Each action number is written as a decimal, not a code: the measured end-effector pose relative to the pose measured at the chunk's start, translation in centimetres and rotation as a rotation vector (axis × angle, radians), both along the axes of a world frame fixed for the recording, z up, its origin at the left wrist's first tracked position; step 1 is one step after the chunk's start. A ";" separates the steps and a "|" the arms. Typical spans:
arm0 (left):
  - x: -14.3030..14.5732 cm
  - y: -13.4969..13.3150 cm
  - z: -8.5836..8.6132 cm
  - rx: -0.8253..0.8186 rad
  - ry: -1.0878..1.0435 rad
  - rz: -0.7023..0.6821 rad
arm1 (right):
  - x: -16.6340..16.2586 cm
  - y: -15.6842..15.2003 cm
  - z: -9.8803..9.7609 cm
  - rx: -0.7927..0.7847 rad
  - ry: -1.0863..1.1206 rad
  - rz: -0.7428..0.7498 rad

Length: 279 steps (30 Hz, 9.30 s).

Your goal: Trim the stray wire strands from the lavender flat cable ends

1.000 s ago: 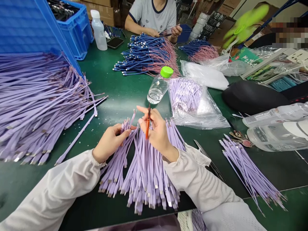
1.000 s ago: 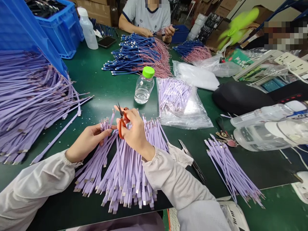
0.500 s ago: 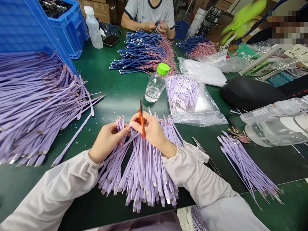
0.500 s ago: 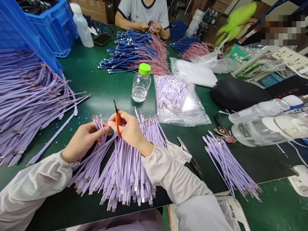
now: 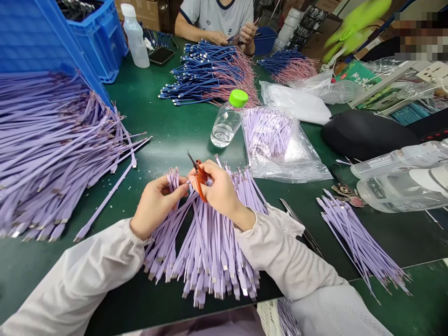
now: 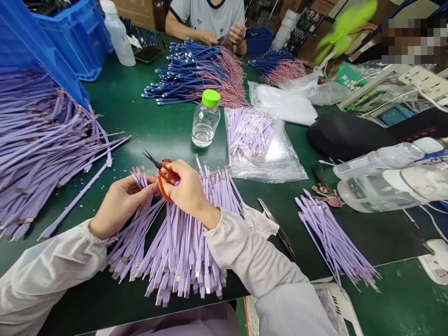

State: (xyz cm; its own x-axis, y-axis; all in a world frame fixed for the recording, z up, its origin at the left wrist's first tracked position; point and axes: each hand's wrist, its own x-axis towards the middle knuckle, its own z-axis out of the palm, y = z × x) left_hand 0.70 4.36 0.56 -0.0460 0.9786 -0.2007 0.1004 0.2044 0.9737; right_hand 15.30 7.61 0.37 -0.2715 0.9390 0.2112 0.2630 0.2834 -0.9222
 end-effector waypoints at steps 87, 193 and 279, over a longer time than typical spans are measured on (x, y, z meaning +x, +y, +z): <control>-1.3 0.5 0.4 -0.238 -0.302 -0.068 | 1.0 -0.1 -0.1 0.161 -0.239 0.093; -0.1 0.2 -0.6 -0.035 -0.054 0.034 | 1.0 0.1 -0.3 0.321 -0.195 -0.117; -0.5 0.4 -0.4 -0.058 -0.052 0.016 | 1.1 0.3 0.1 0.316 -0.191 -0.038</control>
State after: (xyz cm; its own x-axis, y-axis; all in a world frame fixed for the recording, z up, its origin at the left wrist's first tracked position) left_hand 0.19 4.78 0.11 -0.0497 0.9644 -0.2599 0.0465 0.2622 0.9639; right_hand 16.41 7.96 0.44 -0.3006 0.8456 0.4411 0.4378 0.5332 -0.7239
